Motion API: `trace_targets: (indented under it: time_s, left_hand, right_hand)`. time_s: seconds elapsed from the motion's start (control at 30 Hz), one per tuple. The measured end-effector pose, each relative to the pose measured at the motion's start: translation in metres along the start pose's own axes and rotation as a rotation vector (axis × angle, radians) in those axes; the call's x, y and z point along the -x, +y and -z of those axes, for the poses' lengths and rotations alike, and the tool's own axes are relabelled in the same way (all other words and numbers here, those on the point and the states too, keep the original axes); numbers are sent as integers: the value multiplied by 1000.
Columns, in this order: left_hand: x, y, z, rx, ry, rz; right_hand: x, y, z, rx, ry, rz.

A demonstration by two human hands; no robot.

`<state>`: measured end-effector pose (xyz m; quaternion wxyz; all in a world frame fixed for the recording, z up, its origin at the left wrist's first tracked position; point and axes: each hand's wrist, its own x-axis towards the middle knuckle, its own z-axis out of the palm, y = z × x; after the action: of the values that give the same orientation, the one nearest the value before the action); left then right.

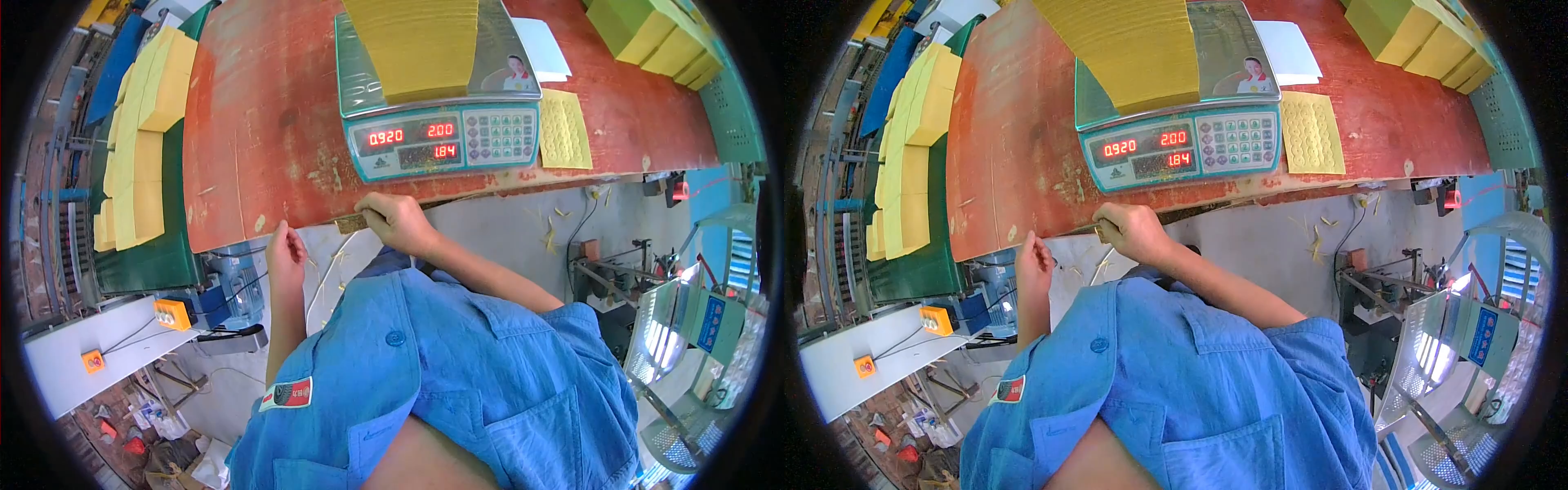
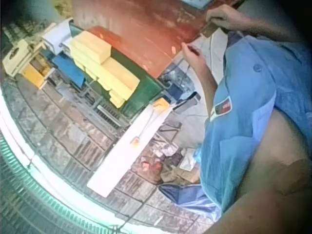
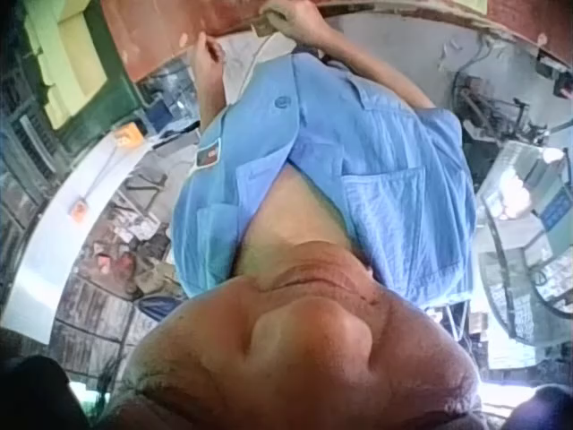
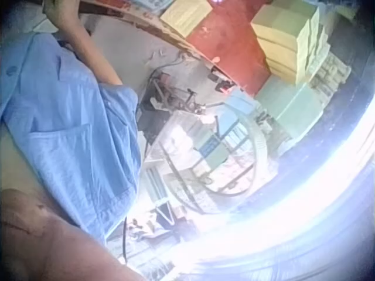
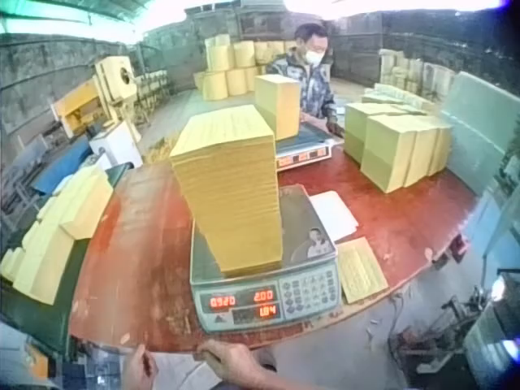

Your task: Weighing stacks of yellow paper or foam blocks on an electronic scale and organizing them into larger piles.

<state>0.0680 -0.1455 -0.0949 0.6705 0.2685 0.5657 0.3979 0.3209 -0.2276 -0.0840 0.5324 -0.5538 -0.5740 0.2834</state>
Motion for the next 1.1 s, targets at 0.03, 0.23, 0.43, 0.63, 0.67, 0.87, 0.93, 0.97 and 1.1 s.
trace_targets:
  time_s: [0.03,0.23,0.43,0.63,0.67,0.87,0.93,0.97,1.1]
  left_hand:
    - [0,1,-3,-34,27,-2]
    - [5,-4,-1,-149,33,-80]
    - [1,1,1,-185,2,-81]
    - [15,27,-29,-303,-97,-9]
    - [27,39,-43,-363,-143,-44]
    - [72,172,-163,-476,-532,-835]
    - [86,215,-214,-555,-665,-1225]
    - [90,230,-237,-569,-698,-1390]
    - [75,268,-297,-688,-786,-1628]
  right_hand:
    - [1,0,-2,-2,-4,-1]
    - [3,-4,-2,4,32,-61]
    - [1,-8,3,-76,-45,-126]
    - [-1,3,3,4,-75,-70]
    - [-1,0,3,23,-78,-70]
    - [-3,2,4,-20,-151,-107]
    - [-3,3,5,-55,-129,-147]
    - [-4,3,7,-61,-150,-151]
    - [-11,-7,12,-103,-257,-254]
